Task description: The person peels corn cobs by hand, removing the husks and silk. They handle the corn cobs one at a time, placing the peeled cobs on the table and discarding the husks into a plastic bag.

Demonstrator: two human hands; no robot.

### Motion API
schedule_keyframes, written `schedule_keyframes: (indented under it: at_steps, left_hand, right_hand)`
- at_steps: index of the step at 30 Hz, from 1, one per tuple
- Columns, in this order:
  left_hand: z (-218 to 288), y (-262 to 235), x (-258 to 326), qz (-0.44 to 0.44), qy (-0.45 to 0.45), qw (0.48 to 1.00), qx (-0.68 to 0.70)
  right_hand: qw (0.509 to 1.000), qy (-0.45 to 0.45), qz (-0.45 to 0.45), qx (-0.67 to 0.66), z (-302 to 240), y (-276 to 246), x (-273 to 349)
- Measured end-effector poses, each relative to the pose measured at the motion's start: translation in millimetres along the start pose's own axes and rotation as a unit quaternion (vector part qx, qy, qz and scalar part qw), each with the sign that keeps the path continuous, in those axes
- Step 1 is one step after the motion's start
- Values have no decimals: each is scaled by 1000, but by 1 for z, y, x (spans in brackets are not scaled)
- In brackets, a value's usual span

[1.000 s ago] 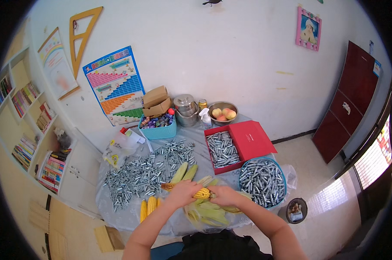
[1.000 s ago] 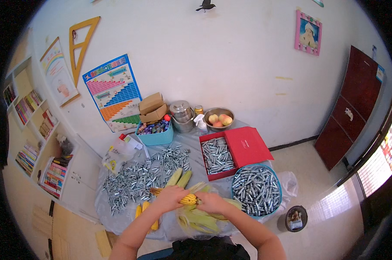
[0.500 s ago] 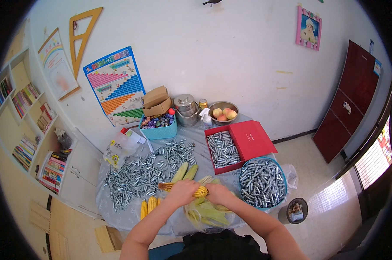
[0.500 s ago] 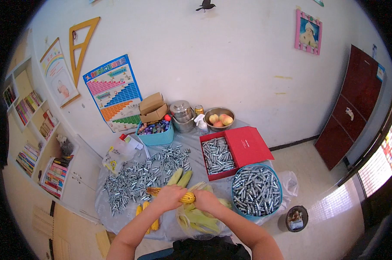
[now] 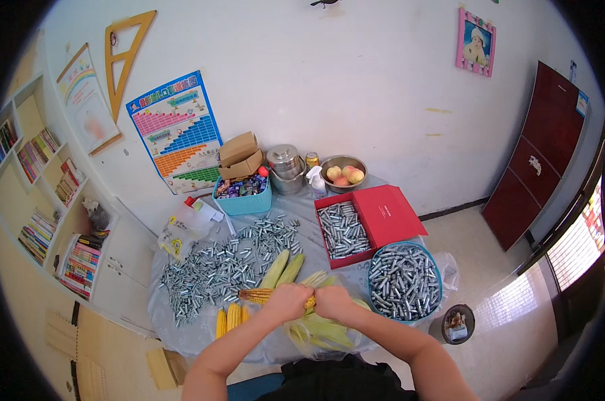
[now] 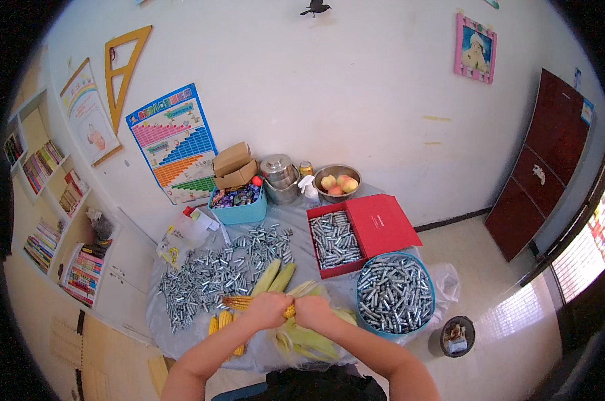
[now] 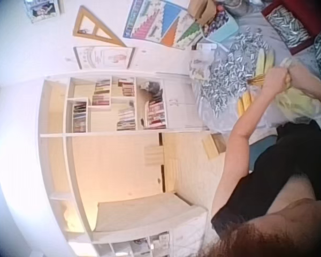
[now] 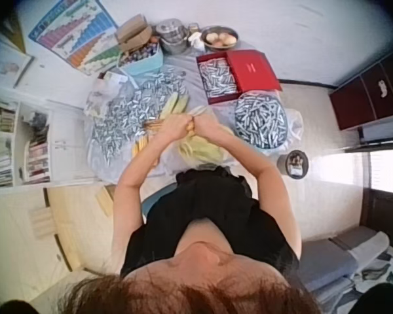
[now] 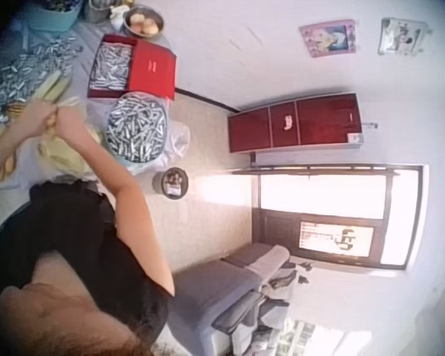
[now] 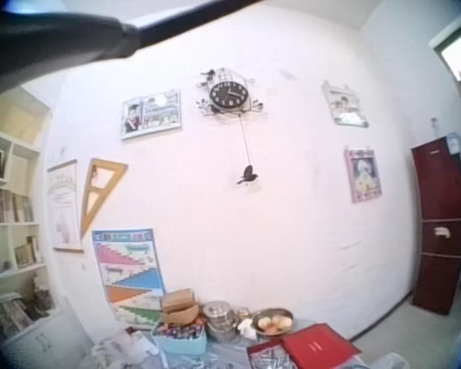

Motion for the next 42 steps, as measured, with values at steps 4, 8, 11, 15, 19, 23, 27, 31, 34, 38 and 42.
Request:
schedule_keyframes:
  at_steps: [4,8,11,15,19,23,27,31,34,38,42]
  left_hand:
    - [3,-19,1,-24,25,999,38]
    - [9,-36,3,-46,70,995,53]
    - [10,-40,3,-53,94,993,56]
    - [12,-38,-2,-79,131,988,25]
    - [13,-39,-7,-88,169,982,0]
    - [14,-42,-6,-97,186,978,-3]
    - [15,-34,-7,-132,212,967,-41]
    - [18,-43,-5,-114,238,963,-47]
    - [16,-43,-5,-116,246,960,-59]
    - [13,-38,-9,-153,246,953,-89]
    - [15,-40,-10,-142,266,950,-81]
  right_hand:
    - [997,-71,1,-3,-8,-12,4]
    - [989,-148,-14,17,-17,-23,7]
    - [978,-205,-21,30,-21,-25,6]
    - [958,-276,-42,66,-27,-29,6]
    - [948,-304,-35,91,-26,-33,3]
    - [936,-335,-41,99,-30,-34,1]
    - [930,-346,-44,117,-30,-29,1]
    - [925,-358,-64,107,-33,-30,-1]
    - [924,-360,-68,112,-34,-31,-3]
    - [924,-352,-87,124,-36,-36,-6]
    - [921,-354,-93,135,-34,-34,-5]
Point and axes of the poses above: each hand's wrist, its own x-axis away from the middle knuckle, its own y-axis out of the palm, z = x × y, the point moved 7 cm from there along -x, towards the middle knuckle, and after that the axes turned 7 degrees about -y, right-handed, at the moved point
